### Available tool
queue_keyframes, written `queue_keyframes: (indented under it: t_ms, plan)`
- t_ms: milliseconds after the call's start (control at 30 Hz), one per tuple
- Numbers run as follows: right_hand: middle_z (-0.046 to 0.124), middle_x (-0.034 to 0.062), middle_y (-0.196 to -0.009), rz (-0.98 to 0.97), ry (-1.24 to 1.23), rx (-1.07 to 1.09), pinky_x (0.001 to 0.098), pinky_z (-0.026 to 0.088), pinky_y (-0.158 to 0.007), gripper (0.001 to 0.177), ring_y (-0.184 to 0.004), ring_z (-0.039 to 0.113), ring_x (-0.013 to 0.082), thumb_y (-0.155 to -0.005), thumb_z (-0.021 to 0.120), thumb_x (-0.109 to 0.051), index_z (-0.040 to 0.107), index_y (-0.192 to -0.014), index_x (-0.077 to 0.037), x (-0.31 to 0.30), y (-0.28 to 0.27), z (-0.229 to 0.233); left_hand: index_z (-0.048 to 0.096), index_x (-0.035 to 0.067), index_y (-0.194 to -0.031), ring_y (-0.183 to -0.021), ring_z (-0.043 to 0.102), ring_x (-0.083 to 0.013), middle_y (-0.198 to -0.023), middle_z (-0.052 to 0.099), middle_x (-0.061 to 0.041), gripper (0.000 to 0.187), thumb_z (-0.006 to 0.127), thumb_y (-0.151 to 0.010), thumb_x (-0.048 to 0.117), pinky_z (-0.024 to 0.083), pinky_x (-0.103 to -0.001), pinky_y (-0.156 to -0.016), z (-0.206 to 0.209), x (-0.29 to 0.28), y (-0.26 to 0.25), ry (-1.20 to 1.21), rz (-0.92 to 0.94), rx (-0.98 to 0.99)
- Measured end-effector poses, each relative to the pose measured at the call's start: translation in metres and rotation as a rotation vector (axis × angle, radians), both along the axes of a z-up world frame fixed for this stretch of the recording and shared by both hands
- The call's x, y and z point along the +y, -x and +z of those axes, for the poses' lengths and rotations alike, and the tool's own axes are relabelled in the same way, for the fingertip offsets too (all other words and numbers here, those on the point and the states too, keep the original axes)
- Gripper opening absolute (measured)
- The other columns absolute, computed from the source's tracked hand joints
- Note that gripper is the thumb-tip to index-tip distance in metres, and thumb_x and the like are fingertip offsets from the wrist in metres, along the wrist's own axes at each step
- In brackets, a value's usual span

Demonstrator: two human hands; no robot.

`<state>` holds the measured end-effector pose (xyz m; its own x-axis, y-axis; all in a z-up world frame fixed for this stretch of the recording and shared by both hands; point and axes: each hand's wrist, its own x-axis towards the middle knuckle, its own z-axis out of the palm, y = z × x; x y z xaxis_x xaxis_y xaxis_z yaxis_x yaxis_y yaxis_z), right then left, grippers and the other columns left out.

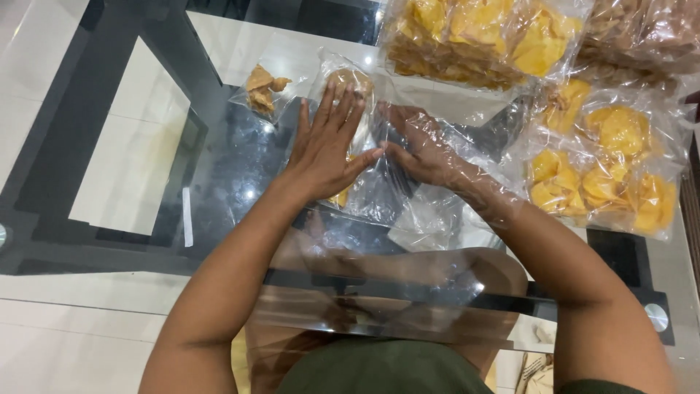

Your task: Manually placing dried fruit slices into small plastic bags on a glass table.

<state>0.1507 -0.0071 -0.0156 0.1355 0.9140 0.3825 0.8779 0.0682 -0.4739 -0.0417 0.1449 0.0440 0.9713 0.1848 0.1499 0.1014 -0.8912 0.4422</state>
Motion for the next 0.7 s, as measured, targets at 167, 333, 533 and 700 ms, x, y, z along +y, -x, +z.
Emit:
queue_keyframes:
  t_ms: [167,333,533,700]
  plan:
    - [0.054,0.0232,-0.148,0.093,-0.041,-0.353,0.0640,0.039,-0.107,0.053,-0.133,0.051,0.0496,-0.108,0.054,-0.035,0.052,-0.151,-0.005,-0.007,0.001,0.003,0.041,0.004,-0.156,-0.157,-0.002,-0.0400,-0.170,0.016,-0.021,0.093,0.028,-0.100,0.077,-0.004,-0.072,-0.119,0.001,-0.002,-0.002,-0.023,-0.024,0.047]
    - [0.050,0.0311,-0.149,-0.022,0.154,-0.147,0.0631,0.032,-0.115,0.069,-0.137,0.046,0.0526,-0.105,0.058,-0.042,0.039,-0.156,0.001,-0.017,0.032,0.068,0.044,0.006,-0.155,-0.157,0.004,-0.0380,-0.169,0.022,-0.020,0.091,0.029,-0.099,0.077,-0.003,-0.073,-0.118,-0.001,0.000,-0.004,-0.031,0.021,0.066]
    - [0.043,0.0292,-0.158,-0.170,0.372,-0.349,0.0579,0.028,-0.122,0.076,-0.148,0.036,0.0477,-0.094,0.069,-0.024,0.037,-0.158,0.002,-0.080,-0.006,0.061,0.044,0.005,-0.154,-0.157,0.010,-0.0408,-0.168,0.025,-0.020,0.087,0.031,-0.101,0.073,-0.006,-0.076,-0.116,-0.004,0.002,-0.007,-0.053,0.088,0.083]
    - [0.018,0.0125,-0.172,-0.497,0.632,-0.006,0.0547,0.016,-0.126,0.084,-0.156,0.015,0.0374,-0.093,0.062,-0.029,0.019,-0.163,-0.015,-0.121,0.013,0.143,0.035,0.007,-0.157,-0.156,0.004,-0.0367,-0.168,0.020,-0.017,0.089,0.024,-0.099,0.073,-0.014,-0.071,-0.115,0.005,0.007,-0.009,-0.053,0.129,0.110]
